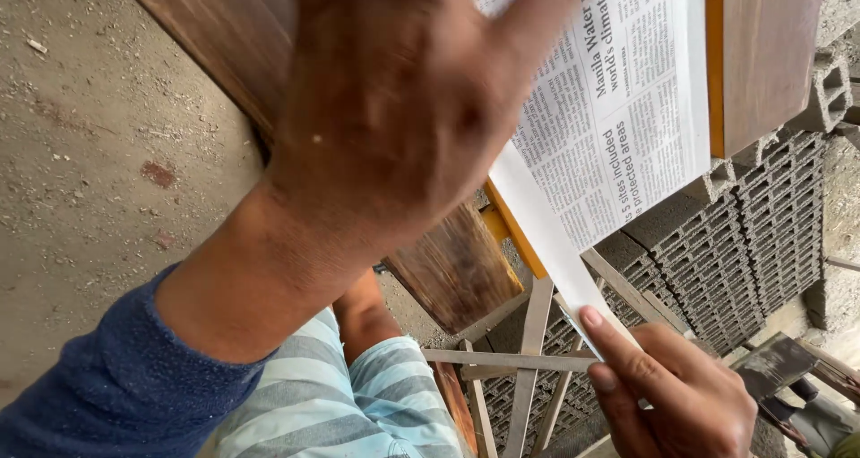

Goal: Applying newspaper and masking tape to a wooden chair to prepare it for painting or finishing.

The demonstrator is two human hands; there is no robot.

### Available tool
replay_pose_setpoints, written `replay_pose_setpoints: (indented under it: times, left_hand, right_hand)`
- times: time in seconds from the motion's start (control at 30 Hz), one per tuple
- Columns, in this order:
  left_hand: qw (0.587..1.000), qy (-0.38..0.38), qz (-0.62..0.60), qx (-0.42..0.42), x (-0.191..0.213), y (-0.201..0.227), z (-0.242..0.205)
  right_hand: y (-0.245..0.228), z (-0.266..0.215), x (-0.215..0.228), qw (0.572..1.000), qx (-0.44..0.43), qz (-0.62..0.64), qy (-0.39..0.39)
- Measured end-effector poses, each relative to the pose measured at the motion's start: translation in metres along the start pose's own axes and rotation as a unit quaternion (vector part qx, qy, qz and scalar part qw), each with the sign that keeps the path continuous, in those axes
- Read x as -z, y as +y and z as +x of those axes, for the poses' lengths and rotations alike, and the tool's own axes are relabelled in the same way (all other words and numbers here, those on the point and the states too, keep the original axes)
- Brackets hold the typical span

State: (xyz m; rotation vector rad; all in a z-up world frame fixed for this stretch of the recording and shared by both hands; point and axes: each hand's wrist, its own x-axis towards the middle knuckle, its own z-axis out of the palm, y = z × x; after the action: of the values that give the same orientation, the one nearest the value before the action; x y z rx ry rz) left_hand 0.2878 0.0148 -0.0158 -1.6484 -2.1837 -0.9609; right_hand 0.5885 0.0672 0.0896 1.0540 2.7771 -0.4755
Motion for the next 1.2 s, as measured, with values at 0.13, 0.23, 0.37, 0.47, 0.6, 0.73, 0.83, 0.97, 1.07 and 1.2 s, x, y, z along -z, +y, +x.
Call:
replay_pose_setpoints:
  times: [0.13, 0.23, 0.37, 0.47, 0.6, 0.73, 0.83, 0.97, 1.07, 1.2]
  left_hand:
    - [0.981, 0.01, -0.116, -0.155, -0.008, 0.014, 0.033]
    - [0.974, -0.063, -0.109, -0.187, -0.026, 0.031, 0.041]
    - [0.964, -0.104, -0.149, -0.192, -0.027, 0.034, 0.04]
    - [0.95, -0.163, -0.185, -0.193, -0.022, 0.036, 0.043]
    - [0.922, -0.275, -0.166, -0.215, -0.023, 0.039, 0.043]
    - [0.922, -0.245, -0.165, -0.249, -0.023, 0.037, 0.042]
    - [0.923, -0.245, -0.166, -0.244, -0.025, 0.037, 0.044]
    - [0.925, -0.231, -0.167, -0.251, -0.028, 0.033, 0.042]
    - [0.927, -0.209, -0.179, -0.254, -0.029, 0.031, 0.039]
    - [0.932, -0.17, -0.193, -0.257, -0.033, 0.028, 0.035]
  right_hand:
    - [0.0, -0.003, -0.003, 1.0, 0.031, 0.006, -0.003]
    - [-0.009, 0.003, -0.001, 1.0, 0.025, 0.012, 0.009]
    - [0.004, 0.002, -0.005, 1.0, 0.007, 0.027, 0.008]
    - [0.011, 0.003, -0.008, 0.998, 0.019, 0.065, -0.007]
    - [0.001, 0.017, -0.01, 0.998, 0.023, 0.053, -0.023]
    - [0.004, 0.02, -0.017, 0.998, 0.027, 0.053, -0.026]
    - [0.006, 0.021, -0.021, 0.997, 0.044, 0.062, -0.031]
    - [0.009, 0.021, -0.026, 0.997, 0.034, 0.06, -0.042]
    - [0.012, 0.021, -0.03, 0.997, 0.037, 0.053, -0.042]
    - [0.014, 0.022, -0.033, 0.996, 0.026, 0.073, -0.043]
